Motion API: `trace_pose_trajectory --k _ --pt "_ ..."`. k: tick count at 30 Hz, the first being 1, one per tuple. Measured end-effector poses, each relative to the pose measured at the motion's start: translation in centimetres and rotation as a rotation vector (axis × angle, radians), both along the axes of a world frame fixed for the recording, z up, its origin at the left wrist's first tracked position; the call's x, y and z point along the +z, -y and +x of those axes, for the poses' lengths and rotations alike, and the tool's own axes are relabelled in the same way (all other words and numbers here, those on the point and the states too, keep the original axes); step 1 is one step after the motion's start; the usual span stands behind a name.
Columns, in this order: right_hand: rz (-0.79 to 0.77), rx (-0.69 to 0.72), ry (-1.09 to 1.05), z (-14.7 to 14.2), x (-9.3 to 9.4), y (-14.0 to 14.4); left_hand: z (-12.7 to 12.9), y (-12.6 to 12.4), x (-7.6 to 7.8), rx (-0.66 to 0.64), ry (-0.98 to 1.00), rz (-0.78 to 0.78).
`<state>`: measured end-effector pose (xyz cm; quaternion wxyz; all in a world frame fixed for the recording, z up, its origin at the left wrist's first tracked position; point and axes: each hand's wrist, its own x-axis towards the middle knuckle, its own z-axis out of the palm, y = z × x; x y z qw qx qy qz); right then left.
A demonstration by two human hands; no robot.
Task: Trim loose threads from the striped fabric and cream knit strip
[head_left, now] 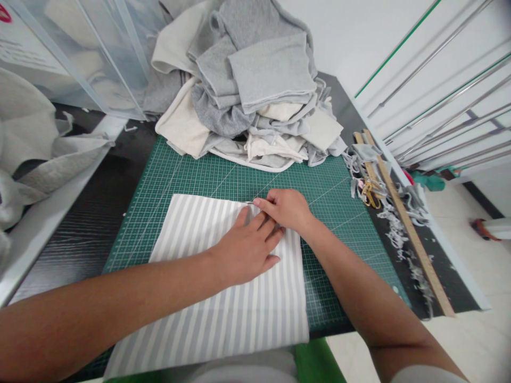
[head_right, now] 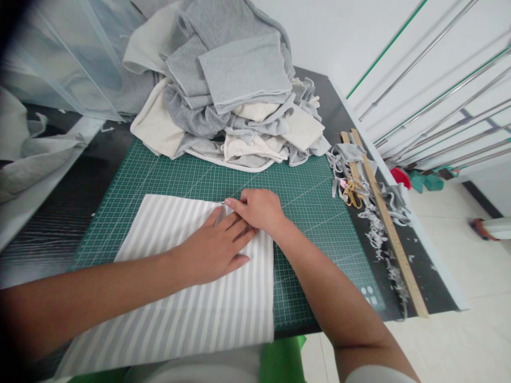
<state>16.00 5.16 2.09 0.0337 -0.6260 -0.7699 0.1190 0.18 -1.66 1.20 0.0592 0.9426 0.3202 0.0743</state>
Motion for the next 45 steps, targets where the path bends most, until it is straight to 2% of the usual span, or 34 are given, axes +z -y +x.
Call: trace_pose_trajectory --k 5,13,25,34,42,45 --pt "-0.003 -0.009 0.061 -0.2 -0.2 0.0 0.0 0.0 0.0 -0.007 -0.007 0.003" --pt "0.059 -0.054 0.022 -0.2 -0.5 0.4 0.0 0.0 0.0 -0.004 -0.018 0.017" --pt "0.028 -0.002 0.019 -0.2 -0.1 0.5 0.0 0.0 0.1 -0.007 -0.007 0.008" --pt "-0.141 0.065 0.053 -0.9 1.5 -0.8 0.0 0.0 0.0 -0.003 -0.005 0.011" --pt "0.04 -0.049 0.052 -1.4 0.2 0.6 0.0 -0.1 -0.1 -0.012 0.004 0.007" --pt "0.048 -0.065 0.061 -1.4 -0.1 0.6 0.0 -0.1 0.0 -0.01 0.001 0.014"
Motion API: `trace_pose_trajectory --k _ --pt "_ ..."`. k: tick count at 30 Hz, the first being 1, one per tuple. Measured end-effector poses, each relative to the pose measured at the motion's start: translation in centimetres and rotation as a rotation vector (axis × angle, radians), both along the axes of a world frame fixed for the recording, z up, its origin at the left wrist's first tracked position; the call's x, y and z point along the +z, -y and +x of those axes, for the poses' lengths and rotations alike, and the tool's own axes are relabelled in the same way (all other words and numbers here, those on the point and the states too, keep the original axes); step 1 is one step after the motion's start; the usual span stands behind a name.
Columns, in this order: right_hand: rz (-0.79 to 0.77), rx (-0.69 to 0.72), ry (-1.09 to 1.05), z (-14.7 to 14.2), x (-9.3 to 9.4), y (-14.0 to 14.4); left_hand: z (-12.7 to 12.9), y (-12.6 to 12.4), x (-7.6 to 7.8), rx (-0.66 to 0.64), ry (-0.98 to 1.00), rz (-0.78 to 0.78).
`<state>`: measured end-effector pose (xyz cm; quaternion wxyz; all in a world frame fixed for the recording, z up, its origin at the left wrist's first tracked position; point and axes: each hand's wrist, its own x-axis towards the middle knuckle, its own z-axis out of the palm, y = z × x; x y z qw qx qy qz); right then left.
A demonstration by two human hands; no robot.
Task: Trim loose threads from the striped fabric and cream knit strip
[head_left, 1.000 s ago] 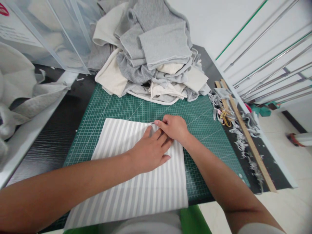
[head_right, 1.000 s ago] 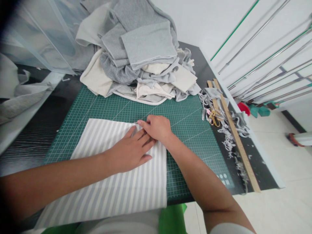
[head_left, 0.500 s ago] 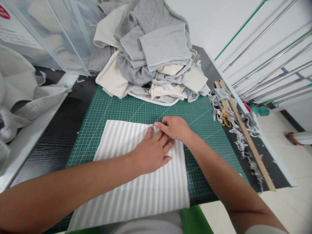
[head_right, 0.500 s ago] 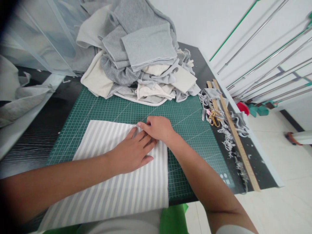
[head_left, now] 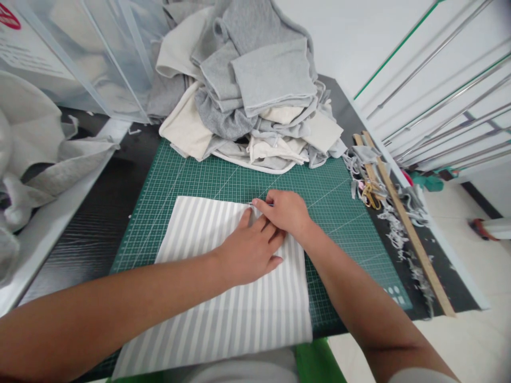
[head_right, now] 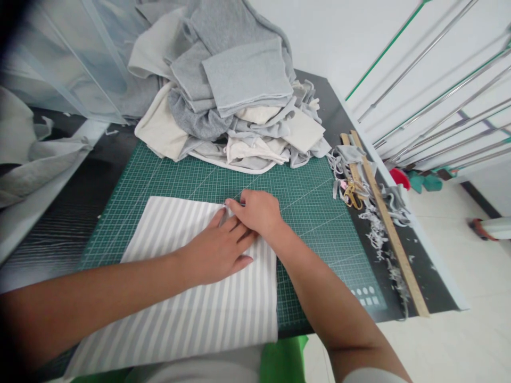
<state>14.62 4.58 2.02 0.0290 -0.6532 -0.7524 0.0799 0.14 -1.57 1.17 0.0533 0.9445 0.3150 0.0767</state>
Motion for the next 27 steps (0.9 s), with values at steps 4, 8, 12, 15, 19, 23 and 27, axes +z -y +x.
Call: trace_pose_trajectory --k 4,8,12,15,19,23,27 --pt "-0.007 -0.009 -0.003 0.01 -0.08 -0.29 0.0 -0.04 0.04 -0.007 -0.001 -0.001" --pt "-0.005 0.002 -0.04 0.19 0.02 -0.36 -0.02 -0.06 0.11 -0.002 -0.005 0.0" --pt "-0.045 0.041 -0.091 0.62 0.3 -0.53 -0.08 -0.06 0.25 -0.005 -0.008 -0.003" --pt "-0.064 0.063 -0.119 0.89 0.4 -0.68 -0.09 -0.06 0.3 -0.004 -0.01 -0.009" --pt "-0.06 0.069 -0.095 0.96 0.35 -0.79 -0.07 -0.07 0.28 -0.003 -0.009 -0.009" --pt "-0.06 0.085 -0.04 0.86 0.34 -0.89 -0.09 -0.08 0.21 -0.005 -0.006 -0.008" --pt "-0.049 0.086 -0.019 0.7 0.39 -0.93 -0.09 -0.08 0.14 -0.006 -0.01 0.003"
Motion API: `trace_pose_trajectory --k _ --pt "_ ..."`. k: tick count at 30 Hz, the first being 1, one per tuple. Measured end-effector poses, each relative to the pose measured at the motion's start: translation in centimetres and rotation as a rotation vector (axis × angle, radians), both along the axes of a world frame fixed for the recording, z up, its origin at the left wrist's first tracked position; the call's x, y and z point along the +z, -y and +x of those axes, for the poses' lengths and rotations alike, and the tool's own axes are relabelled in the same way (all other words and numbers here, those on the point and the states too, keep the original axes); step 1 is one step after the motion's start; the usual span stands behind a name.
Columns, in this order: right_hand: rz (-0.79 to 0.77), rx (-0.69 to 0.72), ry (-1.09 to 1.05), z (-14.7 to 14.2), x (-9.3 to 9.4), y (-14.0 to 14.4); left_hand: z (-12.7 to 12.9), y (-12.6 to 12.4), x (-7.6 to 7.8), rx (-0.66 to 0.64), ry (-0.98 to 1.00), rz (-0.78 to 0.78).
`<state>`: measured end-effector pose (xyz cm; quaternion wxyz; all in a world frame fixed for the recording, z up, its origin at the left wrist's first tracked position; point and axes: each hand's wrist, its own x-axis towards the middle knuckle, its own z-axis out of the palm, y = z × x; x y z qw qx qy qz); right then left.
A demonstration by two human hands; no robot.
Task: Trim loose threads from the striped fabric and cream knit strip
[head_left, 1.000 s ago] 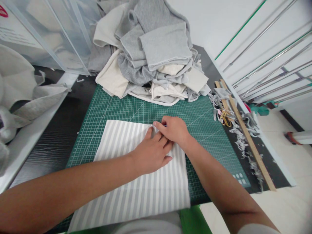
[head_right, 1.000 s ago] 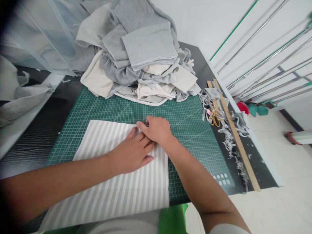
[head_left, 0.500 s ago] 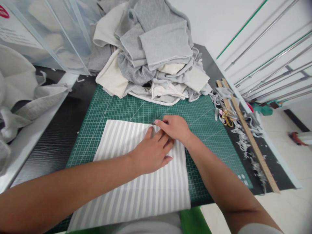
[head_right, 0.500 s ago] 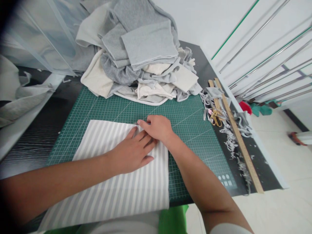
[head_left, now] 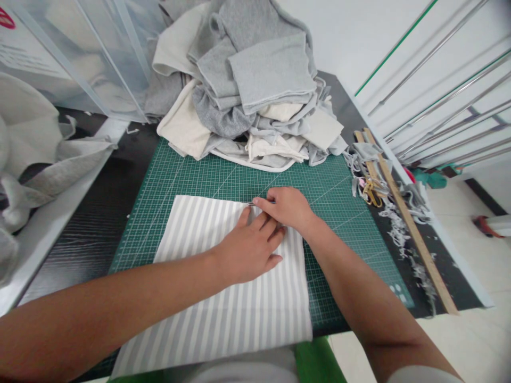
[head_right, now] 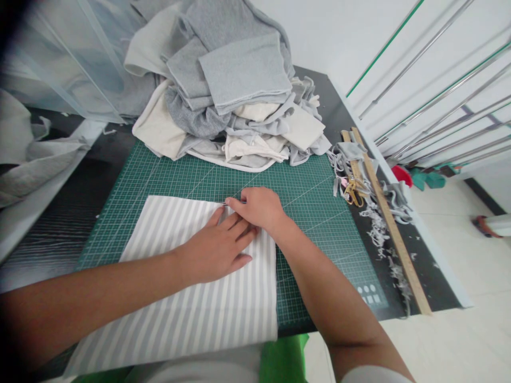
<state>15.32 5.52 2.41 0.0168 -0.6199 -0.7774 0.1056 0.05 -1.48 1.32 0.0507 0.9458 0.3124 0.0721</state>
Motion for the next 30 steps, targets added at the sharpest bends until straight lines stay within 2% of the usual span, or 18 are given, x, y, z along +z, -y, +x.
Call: trace_pose_trajectory --k 6,13,30 --pt "0.019 -0.026 0.007 -0.09 -0.24 0.03 0.02 0.05 0.06 0.003 -0.009 0.003" --pt "-0.01 -0.041 -0.081 0.3 -0.18 -0.03 0.01 0.1 0.09 0.002 -0.005 0.002" --pt "0.009 -0.021 -0.045 0.26 -0.24 0.02 0.02 0.02 0.03 0.0 0.001 0.003"
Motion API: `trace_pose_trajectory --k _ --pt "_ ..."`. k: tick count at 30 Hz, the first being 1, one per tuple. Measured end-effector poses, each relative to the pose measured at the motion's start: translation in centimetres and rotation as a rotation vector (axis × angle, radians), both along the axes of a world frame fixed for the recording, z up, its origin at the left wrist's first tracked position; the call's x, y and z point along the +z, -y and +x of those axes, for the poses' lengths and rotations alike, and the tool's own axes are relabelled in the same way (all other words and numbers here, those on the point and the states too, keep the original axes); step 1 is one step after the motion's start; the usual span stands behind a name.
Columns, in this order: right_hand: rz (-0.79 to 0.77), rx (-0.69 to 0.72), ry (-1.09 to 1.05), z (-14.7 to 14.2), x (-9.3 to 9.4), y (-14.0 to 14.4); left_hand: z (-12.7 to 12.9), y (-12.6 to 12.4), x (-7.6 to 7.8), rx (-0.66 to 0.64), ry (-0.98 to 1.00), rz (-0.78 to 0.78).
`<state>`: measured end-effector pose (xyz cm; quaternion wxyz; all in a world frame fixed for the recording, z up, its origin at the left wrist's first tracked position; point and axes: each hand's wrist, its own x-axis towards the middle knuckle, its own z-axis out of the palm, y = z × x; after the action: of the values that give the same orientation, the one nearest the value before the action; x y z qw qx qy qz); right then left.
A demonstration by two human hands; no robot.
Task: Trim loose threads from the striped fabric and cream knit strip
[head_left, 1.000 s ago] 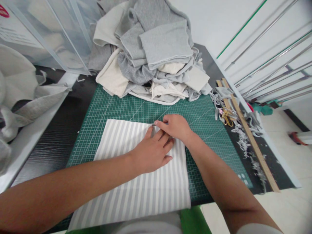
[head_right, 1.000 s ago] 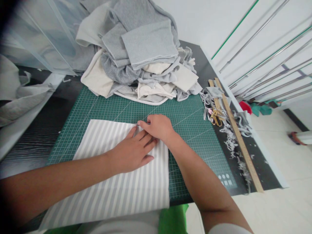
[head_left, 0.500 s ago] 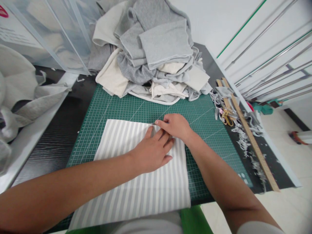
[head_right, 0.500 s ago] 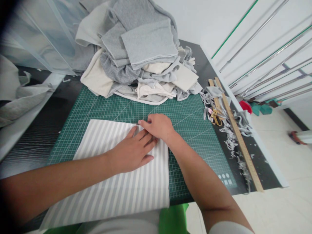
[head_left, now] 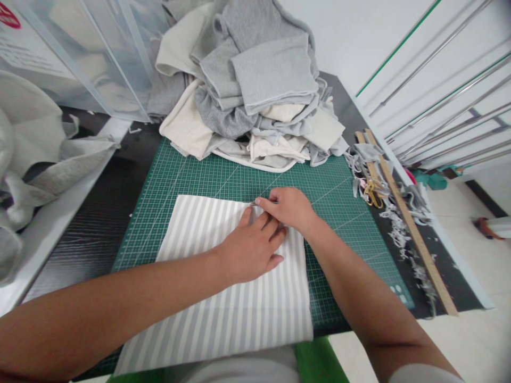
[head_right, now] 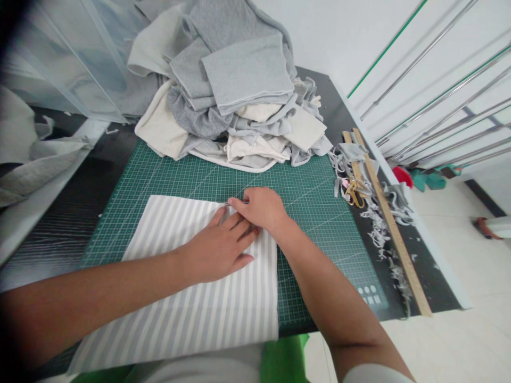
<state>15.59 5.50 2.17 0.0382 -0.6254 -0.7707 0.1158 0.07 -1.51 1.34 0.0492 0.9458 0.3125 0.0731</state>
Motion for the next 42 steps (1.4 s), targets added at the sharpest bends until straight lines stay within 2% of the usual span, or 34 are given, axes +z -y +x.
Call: trace_pose_trajectory --k 35,42 --pt "0.02 -0.009 0.044 -0.67 -0.05 -0.1 0.01 -0.03 0.02 0.004 -0.001 -0.015" --pt "-0.009 0.002 0.014 -0.59 0.05 -0.08 -0.04 0.39 0.2 0.071 -0.012 -0.015"
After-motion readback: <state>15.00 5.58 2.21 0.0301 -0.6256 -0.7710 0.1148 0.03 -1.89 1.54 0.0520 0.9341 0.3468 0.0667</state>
